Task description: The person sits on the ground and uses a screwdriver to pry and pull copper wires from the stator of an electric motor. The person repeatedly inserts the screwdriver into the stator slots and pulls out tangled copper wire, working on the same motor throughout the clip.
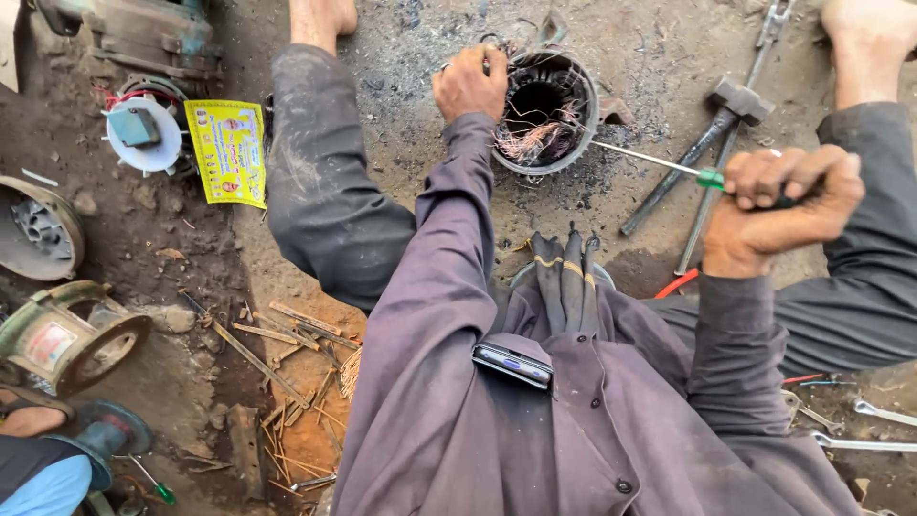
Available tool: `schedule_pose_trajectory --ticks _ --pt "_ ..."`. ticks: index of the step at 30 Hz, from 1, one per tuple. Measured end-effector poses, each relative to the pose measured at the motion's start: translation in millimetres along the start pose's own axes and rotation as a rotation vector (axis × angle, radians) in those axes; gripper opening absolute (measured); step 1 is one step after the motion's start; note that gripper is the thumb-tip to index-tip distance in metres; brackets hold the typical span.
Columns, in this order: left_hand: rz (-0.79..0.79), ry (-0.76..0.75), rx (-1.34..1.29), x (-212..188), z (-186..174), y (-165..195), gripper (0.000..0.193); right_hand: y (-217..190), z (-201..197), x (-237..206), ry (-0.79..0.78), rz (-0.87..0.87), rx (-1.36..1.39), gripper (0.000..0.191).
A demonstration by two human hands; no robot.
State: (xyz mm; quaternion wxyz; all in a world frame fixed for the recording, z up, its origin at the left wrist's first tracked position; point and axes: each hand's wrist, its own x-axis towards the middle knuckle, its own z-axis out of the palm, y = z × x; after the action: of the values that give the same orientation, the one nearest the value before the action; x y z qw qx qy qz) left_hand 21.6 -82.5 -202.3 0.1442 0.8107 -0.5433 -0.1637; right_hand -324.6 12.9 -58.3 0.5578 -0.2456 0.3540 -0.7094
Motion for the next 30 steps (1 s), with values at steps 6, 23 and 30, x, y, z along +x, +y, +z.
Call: schedule_pose_trajectory --ticks 6,23,30 --pt "0.034 0.066 0.029 0.3 1.6 -1.6 0.046 40.9 12.1 6.7 -0.015 0.052 -0.034 0.047" --pt "0.002 0.029 0.043 -1.1 11.9 -7.4 0.045 77.7 -23.8 85.1 0.107 0.452 -0.005 0.040" --pt "0.002 0.017 0.055 -0.3 12.0 -9.2 0.043 100.7 -27.5 124.7 0.070 0.547 -0.004 0.035"
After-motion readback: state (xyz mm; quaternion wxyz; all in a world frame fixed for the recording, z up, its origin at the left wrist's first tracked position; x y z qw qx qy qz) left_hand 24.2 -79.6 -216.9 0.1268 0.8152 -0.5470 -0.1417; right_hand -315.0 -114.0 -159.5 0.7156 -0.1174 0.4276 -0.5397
